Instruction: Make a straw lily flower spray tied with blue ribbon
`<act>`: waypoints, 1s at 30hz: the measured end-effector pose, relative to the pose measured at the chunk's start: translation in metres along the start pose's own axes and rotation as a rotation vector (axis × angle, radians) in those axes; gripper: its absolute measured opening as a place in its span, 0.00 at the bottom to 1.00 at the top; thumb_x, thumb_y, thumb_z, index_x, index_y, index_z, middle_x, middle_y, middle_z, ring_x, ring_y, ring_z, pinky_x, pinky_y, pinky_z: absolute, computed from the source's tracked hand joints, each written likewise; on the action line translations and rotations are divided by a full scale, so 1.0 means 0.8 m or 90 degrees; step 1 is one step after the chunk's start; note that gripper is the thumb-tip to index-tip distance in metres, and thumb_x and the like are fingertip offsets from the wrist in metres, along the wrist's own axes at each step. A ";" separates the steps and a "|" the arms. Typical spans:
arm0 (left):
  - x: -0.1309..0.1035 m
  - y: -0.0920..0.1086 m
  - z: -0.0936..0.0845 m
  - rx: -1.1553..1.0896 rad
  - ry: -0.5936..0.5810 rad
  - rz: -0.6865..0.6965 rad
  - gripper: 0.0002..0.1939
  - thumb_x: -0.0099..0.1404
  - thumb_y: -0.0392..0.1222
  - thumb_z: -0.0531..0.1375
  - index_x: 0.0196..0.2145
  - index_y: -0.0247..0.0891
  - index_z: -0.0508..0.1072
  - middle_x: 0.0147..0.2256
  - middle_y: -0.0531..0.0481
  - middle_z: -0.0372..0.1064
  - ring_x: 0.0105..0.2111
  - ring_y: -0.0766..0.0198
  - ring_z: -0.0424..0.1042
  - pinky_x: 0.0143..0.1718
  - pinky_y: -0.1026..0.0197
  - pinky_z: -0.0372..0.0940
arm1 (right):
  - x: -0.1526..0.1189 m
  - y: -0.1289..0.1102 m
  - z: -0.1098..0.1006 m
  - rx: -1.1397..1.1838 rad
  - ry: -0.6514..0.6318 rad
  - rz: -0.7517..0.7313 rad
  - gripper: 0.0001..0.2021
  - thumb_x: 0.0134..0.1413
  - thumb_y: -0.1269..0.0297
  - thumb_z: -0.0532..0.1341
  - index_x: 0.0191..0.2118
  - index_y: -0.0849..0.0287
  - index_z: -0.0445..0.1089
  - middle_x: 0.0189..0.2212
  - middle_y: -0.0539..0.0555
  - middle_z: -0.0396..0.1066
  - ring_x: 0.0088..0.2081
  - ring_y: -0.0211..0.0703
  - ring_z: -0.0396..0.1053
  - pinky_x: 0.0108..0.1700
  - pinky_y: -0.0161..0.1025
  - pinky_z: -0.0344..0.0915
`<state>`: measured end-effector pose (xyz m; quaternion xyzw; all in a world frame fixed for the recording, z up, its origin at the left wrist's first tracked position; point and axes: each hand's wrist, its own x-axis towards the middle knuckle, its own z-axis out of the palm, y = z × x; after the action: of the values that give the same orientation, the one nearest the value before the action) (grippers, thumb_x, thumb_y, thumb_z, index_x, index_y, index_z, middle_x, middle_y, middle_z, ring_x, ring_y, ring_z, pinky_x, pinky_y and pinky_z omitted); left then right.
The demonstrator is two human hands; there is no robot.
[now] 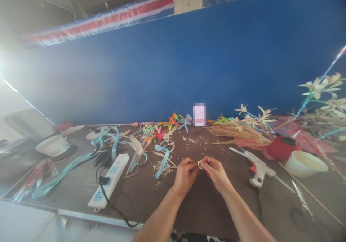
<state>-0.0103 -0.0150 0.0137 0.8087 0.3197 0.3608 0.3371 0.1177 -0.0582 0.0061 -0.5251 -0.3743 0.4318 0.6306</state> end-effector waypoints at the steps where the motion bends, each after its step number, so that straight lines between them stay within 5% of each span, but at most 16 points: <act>1: 0.000 0.000 0.000 0.002 0.002 0.001 0.07 0.55 0.37 0.55 0.28 0.40 0.73 0.28 0.49 0.63 0.30 0.65 0.62 0.32 0.64 0.56 | 0.000 0.000 0.000 -0.004 -0.001 -0.002 0.13 0.40 0.56 0.61 0.20 0.61 0.66 0.14 0.46 0.60 0.15 0.29 0.49 0.16 0.30 0.43; 10: -0.003 -0.002 0.001 0.056 0.003 0.022 0.10 0.57 0.36 0.52 0.28 0.40 0.73 0.28 0.48 0.62 0.30 0.64 0.61 0.32 0.64 0.56 | -0.001 0.002 0.000 -0.029 0.005 -0.001 0.11 0.41 0.59 0.61 0.19 0.61 0.65 0.13 0.44 0.56 0.16 0.28 0.49 0.18 0.30 0.43; 16: -0.004 0.001 0.002 0.083 0.005 0.041 0.11 0.58 0.37 0.51 0.29 0.40 0.73 0.28 0.48 0.62 0.30 0.64 0.61 0.32 0.64 0.56 | 0.001 0.012 -0.001 0.102 -0.023 0.115 0.11 0.41 0.60 0.60 0.19 0.61 0.61 0.10 0.40 0.46 0.14 0.26 0.41 0.16 0.30 0.35; 30: -0.006 -0.004 0.006 0.173 0.009 0.087 0.11 0.59 0.36 0.51 0.25 0.37 0.72 0.27 0.48 0.64 0.31 0.65 0.61 0.33 0.64 0.56 | 0.002 0.013 -0.004 0.129 -0.065 0.183 0.13 0.39 0.59 0.61 0.19 0.61 0.59 0.09 0.39 0.45 0.11 0.24 0.38 0.15 0.29 0.32</act>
<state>-0.0102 -0.0187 0.0071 0.8643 0.3121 0.3417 0.1970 0.1196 -0.0570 -0.0046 -0.4846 -0.2817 0.5792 0.5919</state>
